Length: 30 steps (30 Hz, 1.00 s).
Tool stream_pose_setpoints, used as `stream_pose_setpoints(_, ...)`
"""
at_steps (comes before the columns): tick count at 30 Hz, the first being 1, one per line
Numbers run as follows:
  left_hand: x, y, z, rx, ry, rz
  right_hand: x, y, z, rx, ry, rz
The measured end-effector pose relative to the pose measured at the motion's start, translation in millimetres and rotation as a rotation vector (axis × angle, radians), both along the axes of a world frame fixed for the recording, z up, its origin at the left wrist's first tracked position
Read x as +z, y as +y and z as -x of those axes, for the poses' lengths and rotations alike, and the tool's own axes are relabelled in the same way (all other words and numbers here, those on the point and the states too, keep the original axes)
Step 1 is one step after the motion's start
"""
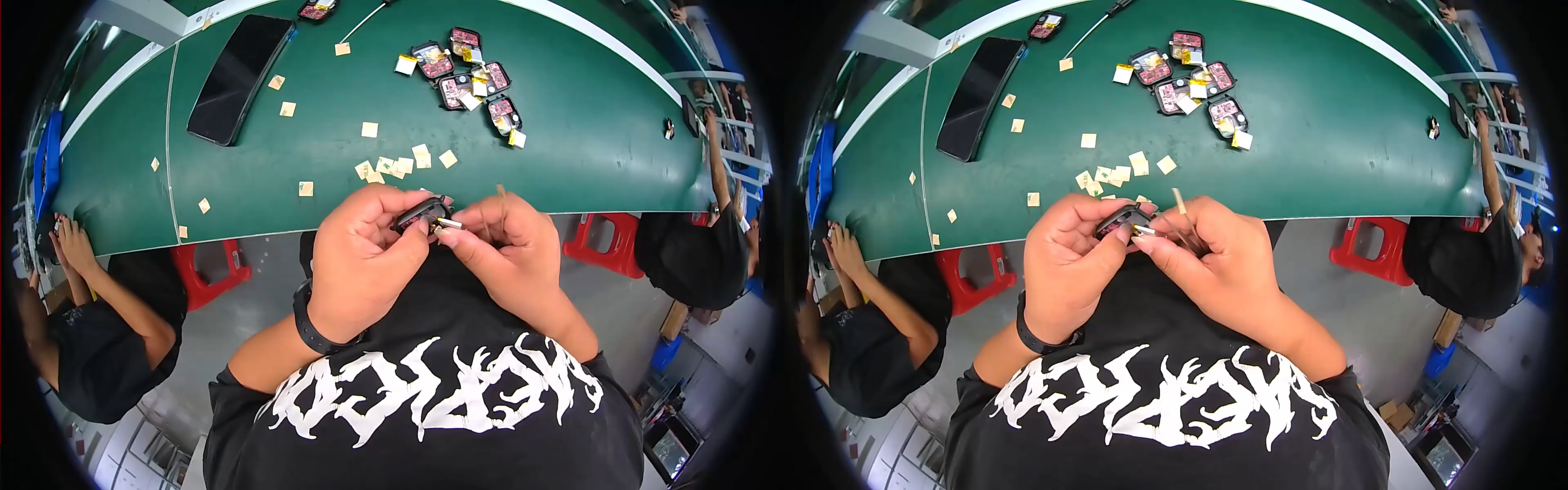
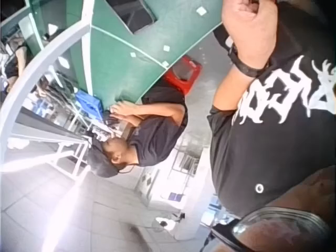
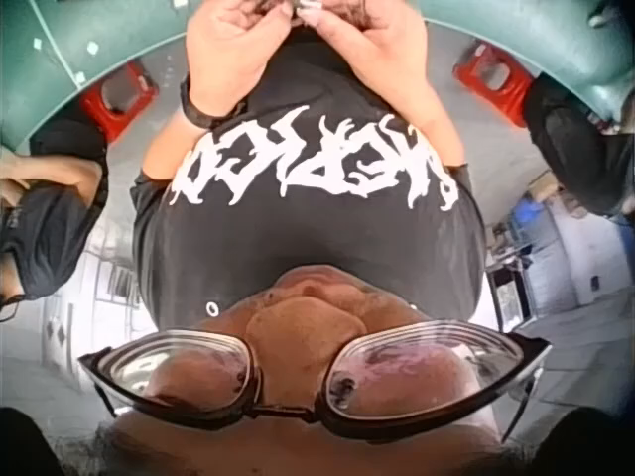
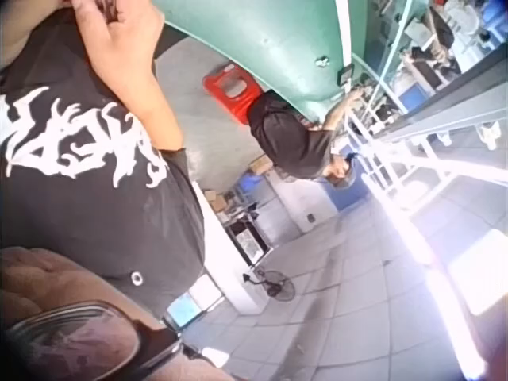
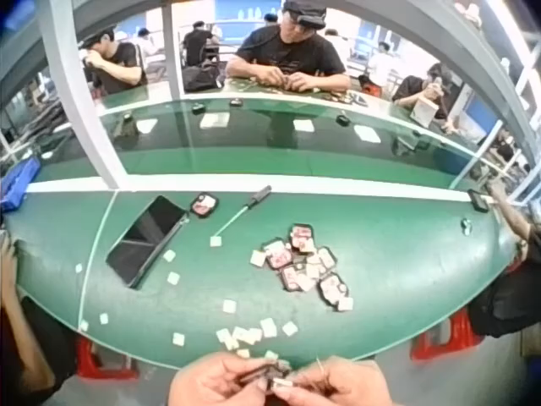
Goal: Assembling small electronic components including circuit boards and batteries into plastic housings.
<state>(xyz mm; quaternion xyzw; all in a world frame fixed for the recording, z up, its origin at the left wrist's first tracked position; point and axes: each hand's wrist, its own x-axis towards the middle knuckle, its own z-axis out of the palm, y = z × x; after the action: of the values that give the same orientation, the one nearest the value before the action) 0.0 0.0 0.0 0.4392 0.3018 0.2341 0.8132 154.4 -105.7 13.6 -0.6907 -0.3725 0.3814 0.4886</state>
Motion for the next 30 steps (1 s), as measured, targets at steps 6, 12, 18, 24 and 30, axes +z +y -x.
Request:
stream_pose_setpoints(6,-4,1,1,-0.03,-0.034,-0.029,-3,2,-2,0.031,-0.224,-0.034)
stream_pose_setpoints(12,-3,-1,5,-0.085,-0.061,-0.062,8,8,2,0.046,-0.296,-0.067)
stream_pose_setpoints(18,-4,0,7,-0.096,-0.05,-0.103,11,7,7,-0.008,-0.344,0.035)
stream_pose_setpoints(24,-7,-1,11,-0.126,-0.062,-0.105,10,10,8,0.065,-0.423,-0.063)
stream_pose_setpoints(30,-10,-3,14,-0.118,-0.062,-0.11,15,10,10,0.032,-0.123,0.149)
